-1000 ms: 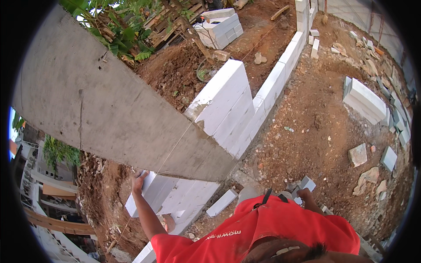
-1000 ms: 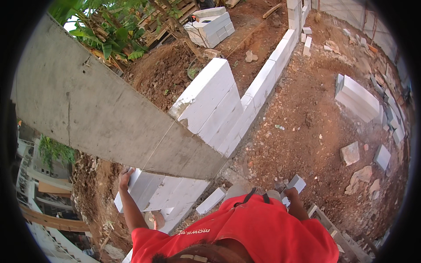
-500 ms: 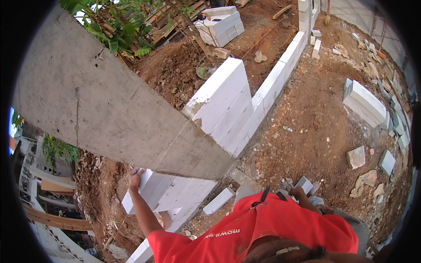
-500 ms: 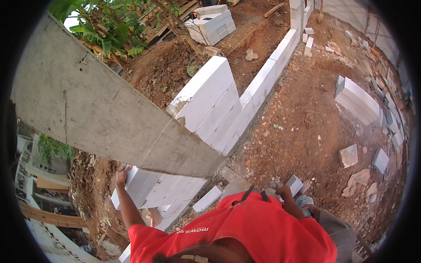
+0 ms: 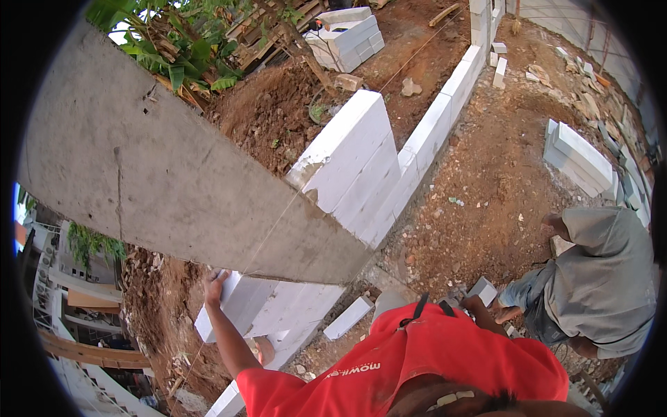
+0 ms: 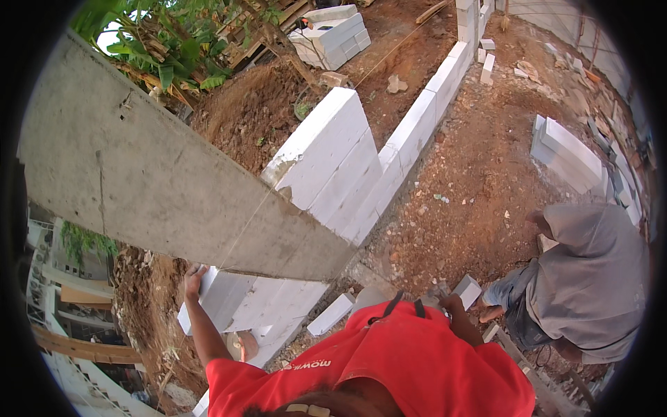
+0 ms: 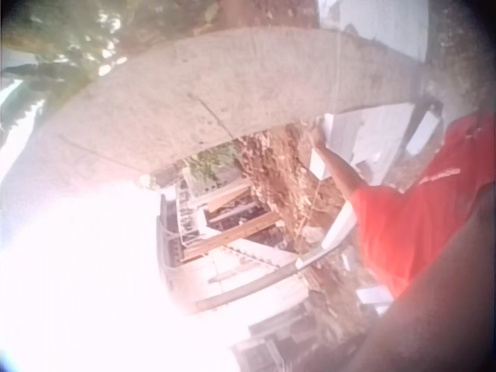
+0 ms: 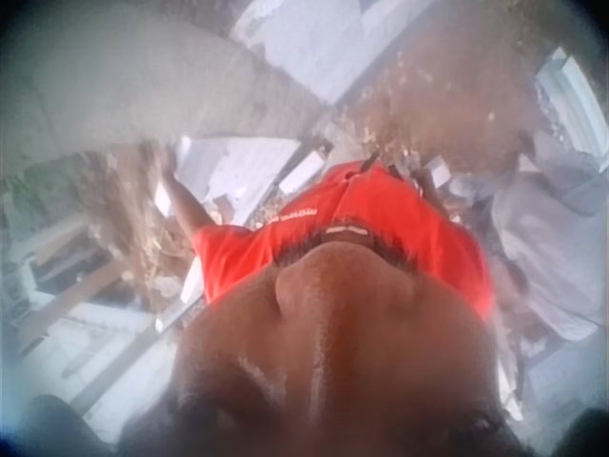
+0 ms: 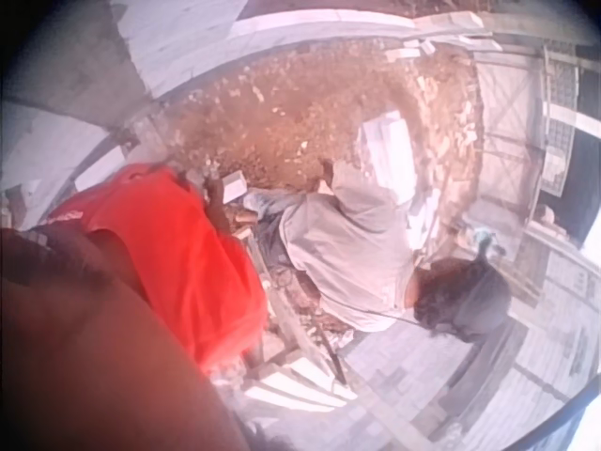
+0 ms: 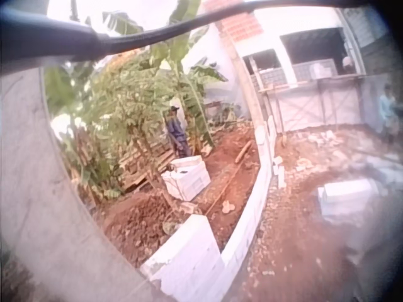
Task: The person lays white blocks along a low wall, applies mortar with a trowel, and taps blocks into place with a hammer. The person also carries a bucket of mortar and positions blocks for alignment.
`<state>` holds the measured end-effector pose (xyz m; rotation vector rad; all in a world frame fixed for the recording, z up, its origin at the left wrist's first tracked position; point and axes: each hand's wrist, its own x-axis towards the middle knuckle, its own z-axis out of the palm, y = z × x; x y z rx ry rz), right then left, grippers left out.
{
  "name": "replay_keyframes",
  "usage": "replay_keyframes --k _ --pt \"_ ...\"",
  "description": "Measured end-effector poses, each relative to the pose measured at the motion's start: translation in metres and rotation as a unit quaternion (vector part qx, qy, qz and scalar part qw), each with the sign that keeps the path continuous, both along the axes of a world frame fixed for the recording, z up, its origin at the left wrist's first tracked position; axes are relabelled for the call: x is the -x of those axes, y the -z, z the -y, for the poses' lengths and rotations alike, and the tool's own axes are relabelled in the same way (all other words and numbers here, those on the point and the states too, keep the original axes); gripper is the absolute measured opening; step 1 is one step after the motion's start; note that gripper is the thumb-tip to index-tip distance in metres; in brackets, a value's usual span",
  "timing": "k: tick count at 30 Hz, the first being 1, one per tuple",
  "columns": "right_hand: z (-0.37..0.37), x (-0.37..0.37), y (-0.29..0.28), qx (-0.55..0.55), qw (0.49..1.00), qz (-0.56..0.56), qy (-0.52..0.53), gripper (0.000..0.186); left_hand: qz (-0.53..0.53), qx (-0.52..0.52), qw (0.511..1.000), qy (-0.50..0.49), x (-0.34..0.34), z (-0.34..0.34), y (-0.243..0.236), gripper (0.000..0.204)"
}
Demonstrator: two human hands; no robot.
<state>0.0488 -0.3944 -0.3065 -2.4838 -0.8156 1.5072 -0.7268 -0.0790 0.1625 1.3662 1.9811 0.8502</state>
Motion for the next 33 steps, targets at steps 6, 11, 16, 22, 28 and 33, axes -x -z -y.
replay_keyframes --k 6,11,16,22,28,33 --pt "-0.008 -0.003 0.031 0.003 0.994 0.017 -0.104 0.037 -0.010 0.006 1.000 0.011 -0.001 -0.006 -0.003 0.021" --pt "-0.016 0.000 0.018 0.068 0.997 -0.005 -0.027 0.034 0.010 0.013 1.000 -0.012 -0.007 0.000 -0.004 0.019" --pt "-0.014 -0.002 0.016 0.048 0.997 -0.019 -0.057 0.038 0.011 0.008 1.000 -0.016 -0.012 0.001 -0.006 0.018" --pt "-0.021 0.004 0.014 0.091 0.992 -0.063 -0.065 0.048 0.002 0.002 1.000 -0.013 0.003 0.005 -0.006 0.019" --pt "-0.010 -0.011 0.045 0.037 0.996 -0.016 -0.080 0.045 0.035 0.004 0.999 0.004 -0.013 -0.009 -0.006 0.018" --pt "-0.015 -0.003 0.026 0.039 0.989 0.001 -0.139 0.039 0.001 -0.004 1.000 -0.009 -0.010 0.006 -0.007 0.018"
